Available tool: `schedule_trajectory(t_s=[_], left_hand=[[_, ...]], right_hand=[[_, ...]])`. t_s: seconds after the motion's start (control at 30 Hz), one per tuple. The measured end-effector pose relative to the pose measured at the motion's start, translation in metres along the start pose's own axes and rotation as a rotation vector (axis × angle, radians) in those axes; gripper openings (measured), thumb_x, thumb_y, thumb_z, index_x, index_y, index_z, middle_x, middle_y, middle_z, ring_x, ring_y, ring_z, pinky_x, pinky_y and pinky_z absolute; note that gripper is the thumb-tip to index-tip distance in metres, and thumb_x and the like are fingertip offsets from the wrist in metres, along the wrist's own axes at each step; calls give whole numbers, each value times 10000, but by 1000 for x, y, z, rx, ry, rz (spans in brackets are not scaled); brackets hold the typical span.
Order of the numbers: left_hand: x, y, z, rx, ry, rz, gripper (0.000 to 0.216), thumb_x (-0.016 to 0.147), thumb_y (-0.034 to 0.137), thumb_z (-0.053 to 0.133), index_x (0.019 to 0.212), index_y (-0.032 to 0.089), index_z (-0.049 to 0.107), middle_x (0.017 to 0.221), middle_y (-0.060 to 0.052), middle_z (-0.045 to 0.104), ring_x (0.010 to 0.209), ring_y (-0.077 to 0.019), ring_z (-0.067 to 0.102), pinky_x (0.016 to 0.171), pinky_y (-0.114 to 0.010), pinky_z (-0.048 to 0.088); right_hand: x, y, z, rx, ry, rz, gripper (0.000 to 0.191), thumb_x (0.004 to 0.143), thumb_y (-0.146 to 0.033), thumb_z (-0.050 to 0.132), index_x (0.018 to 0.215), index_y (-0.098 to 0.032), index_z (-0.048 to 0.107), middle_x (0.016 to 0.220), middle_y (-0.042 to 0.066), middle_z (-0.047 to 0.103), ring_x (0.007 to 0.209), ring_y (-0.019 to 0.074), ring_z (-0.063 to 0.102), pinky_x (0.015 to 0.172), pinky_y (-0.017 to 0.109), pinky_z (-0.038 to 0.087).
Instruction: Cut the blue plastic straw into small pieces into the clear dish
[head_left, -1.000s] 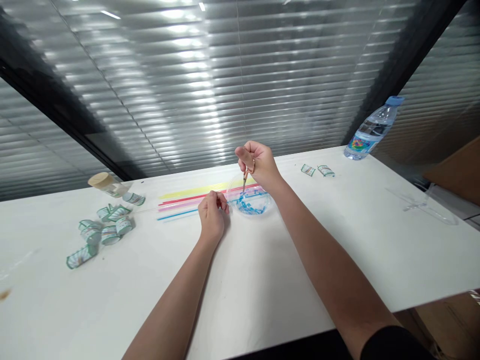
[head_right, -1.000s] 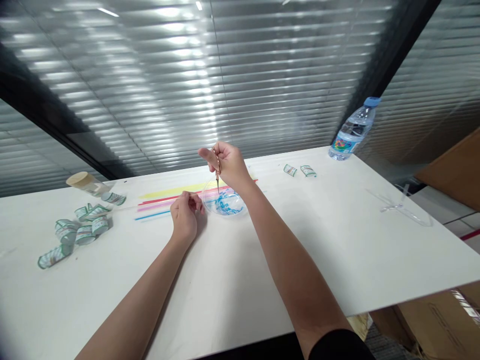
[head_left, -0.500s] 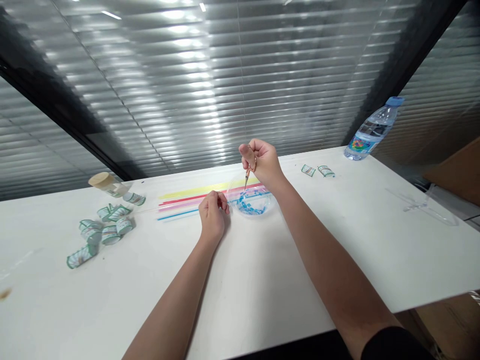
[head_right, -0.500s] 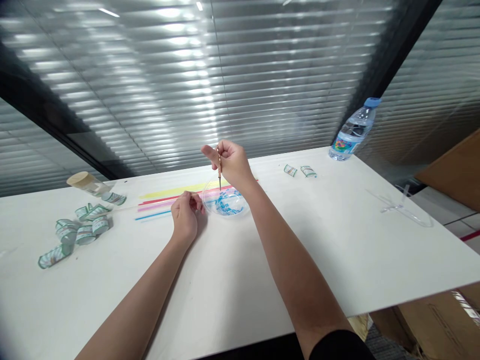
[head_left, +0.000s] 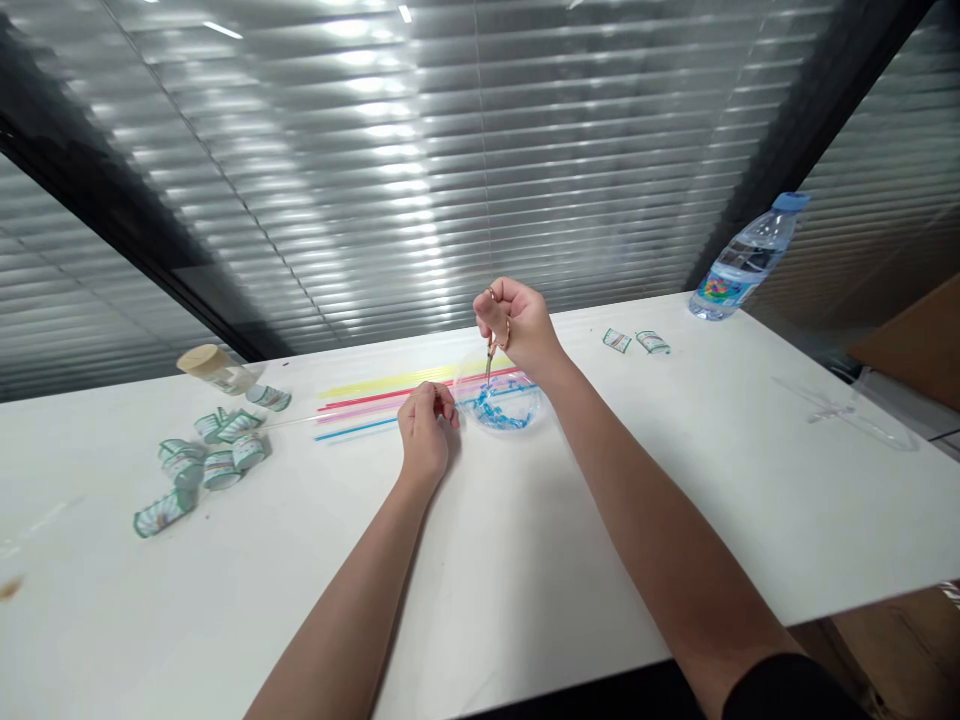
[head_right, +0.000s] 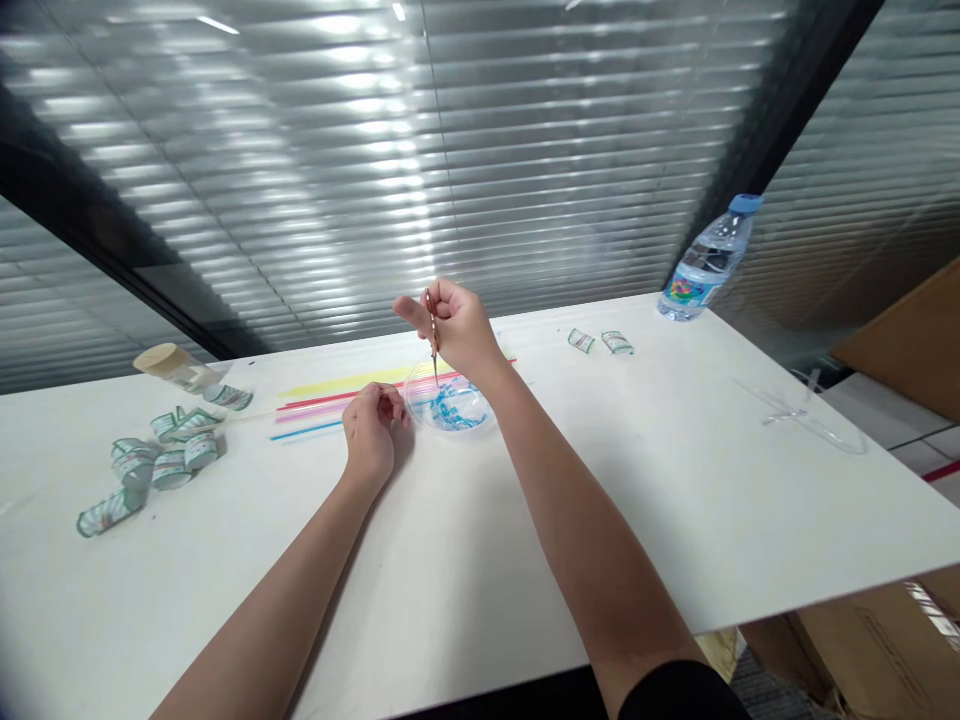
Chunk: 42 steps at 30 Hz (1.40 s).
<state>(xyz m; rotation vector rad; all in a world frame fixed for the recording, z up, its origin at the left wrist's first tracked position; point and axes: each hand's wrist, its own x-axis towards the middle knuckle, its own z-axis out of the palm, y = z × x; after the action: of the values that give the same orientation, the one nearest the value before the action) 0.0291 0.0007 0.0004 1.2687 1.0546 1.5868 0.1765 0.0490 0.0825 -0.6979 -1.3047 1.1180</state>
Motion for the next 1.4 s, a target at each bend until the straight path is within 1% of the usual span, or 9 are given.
schedule_trajectory(t_s=[0.2,0.4,0.57,0.77,0.93,1.13,1.4], left_hand=[[0,-1,0,0,5,-4,383,912,320,399,583,173,528,531,21,421,456,-92,457,501,-242,353],[0,-2,-1,-13,0,-9,355,892,340,417,598,179,536,525,26,425,462,-93,457,501,-238,361],[0,-2,-1,-21,3,-5,347,886,343,420,605,181,543,520,25,424,458,-96,457,494,-240,363],[0,-3,-1,-35,5,-7,353,895,319,417,599,176,544,528,22,428,456,-94,461,494,-244,356],[0,-2,0,-32,0,-14,353,891,329,422,595,175,538,529,23,425,457,-93,461,494,-243,358],[-1,0,2,-24,-4,-8,356,886,343,425,591,178,535,530,24,423,462,-93,458,496,-240,363],[-1,0,2,-18,-13,-14,345,872,367,438,595,181,527,531,24,421,465,-95,459,495,-238,371]], right_hand=[[0,0,0,-14,4,14,531,610,-642,721,646,-212,411,476,-80,425,448,53,400,402,184,323],[0,-1,0,14,18,20,516,638,-643,700,627,-212,416,458,-78,405,460,59,421,408,182,348],[0,0,0,-6,7,19,519,620,-643,711,630,-210,425,469,-71,456,433,49,393,406,187,339],[-1,-1,1,4,9,11,531,633,-646,702,601,-214,396,438,-77,391,463,66,426,415,185,351],[-2,-3,4,13,-7,33,532,614,-655,707,647,-213,413,479,-79,409,482,62,431,426,184,349],[-4,-2,7,24,-35,15,531,630,-632,712,634,-211,389,481,-83,409,486,54,412,470,193,354],[-3,0,7,30,-44,15,515,643,-617,715,631,-209,402,469,-85,410,477,53,414,460,193,348]])
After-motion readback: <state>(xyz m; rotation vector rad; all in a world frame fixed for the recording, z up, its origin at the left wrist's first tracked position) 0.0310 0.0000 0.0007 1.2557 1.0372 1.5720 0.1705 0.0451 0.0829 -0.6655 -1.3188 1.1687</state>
